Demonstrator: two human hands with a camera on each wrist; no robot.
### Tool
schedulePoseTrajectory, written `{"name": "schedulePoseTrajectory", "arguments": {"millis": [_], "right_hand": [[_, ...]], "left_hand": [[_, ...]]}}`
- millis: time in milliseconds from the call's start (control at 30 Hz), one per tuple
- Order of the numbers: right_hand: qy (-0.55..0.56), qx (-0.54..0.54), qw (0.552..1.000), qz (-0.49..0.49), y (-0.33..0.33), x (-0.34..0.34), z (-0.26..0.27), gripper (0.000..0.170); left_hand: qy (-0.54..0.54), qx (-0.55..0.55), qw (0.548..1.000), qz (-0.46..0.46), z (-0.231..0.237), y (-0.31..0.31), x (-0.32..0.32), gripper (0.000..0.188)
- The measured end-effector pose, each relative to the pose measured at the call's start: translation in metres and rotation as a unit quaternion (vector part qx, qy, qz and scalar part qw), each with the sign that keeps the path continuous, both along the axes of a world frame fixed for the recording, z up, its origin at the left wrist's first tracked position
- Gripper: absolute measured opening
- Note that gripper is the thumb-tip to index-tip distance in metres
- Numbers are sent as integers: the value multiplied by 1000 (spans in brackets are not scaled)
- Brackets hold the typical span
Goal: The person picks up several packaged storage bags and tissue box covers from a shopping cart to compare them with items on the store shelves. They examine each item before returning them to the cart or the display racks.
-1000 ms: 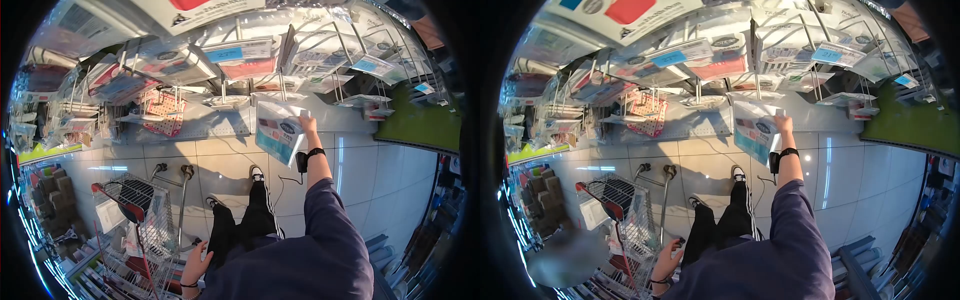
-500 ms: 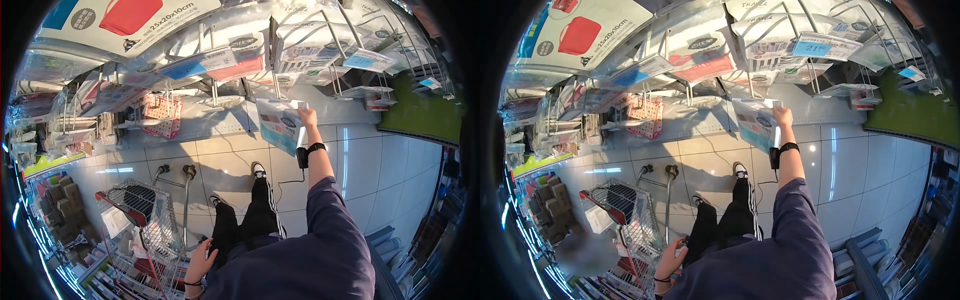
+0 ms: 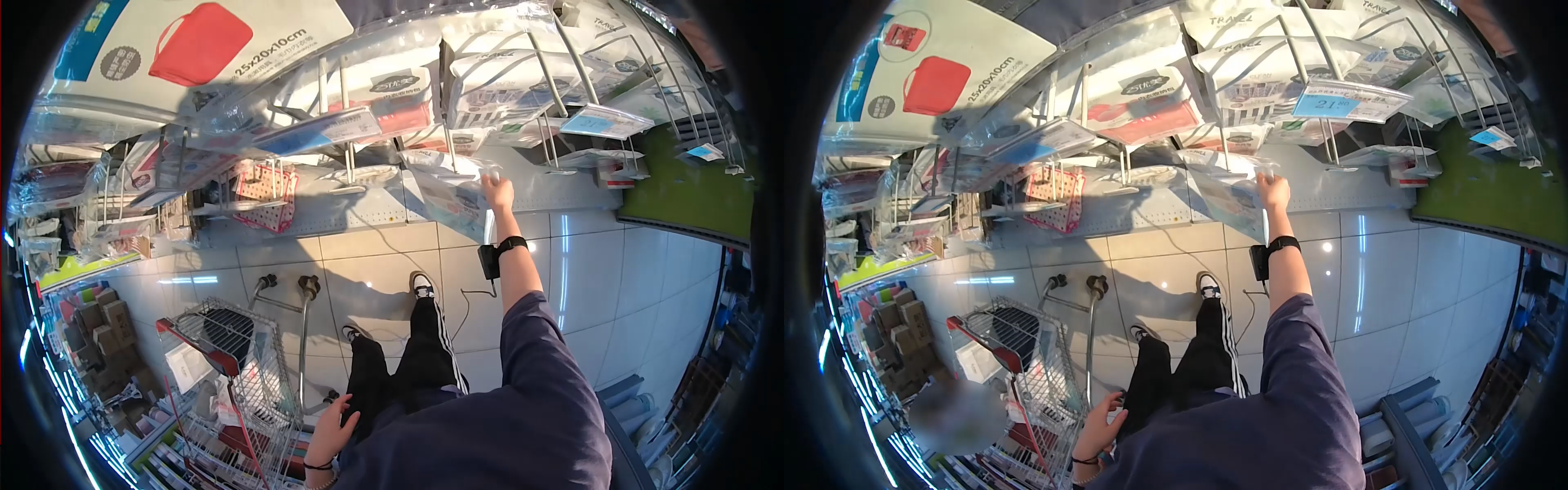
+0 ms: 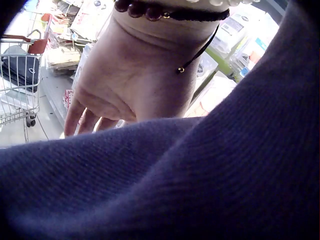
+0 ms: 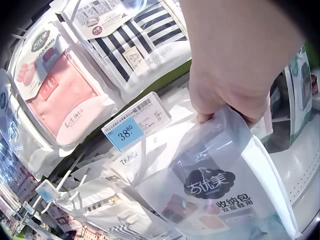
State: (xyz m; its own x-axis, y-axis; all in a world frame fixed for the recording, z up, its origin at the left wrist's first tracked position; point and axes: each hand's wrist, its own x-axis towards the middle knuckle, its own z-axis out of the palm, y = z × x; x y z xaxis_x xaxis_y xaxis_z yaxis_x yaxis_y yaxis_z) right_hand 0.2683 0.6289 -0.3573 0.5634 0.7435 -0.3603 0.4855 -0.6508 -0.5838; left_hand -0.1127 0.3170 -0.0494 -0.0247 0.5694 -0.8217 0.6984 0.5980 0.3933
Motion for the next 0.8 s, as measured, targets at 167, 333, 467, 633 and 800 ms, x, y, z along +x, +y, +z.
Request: {"name": "schedulePoseTrajectory", "arguments": {"millis": [167, 333, 467, 633, 800], "right_hand": [[29, 2, 999, 14, 0, 0, -9, 40], [23, 26, 999, 11, -7, -1, -8, 39], [19, 43, 999, 10, -9, 5, -14, 38], [25, 55, 998, -2, -8, 1, -11, 35], [9, 65, 998, -23, 9, -2, -19, 34]], "left_hand": [[-4, -2, 1000, 9, 2, 9, 4, 42], [4, 0, 1000, -16, -1, 12, 7, 41], [2, -6, 1000, -15, -4, 16, 10, 41], [6, -7, 1000, -10, -5, 21, 15, 41], [0, -17, 999, -42, -6, 25, 17, 41]]}}
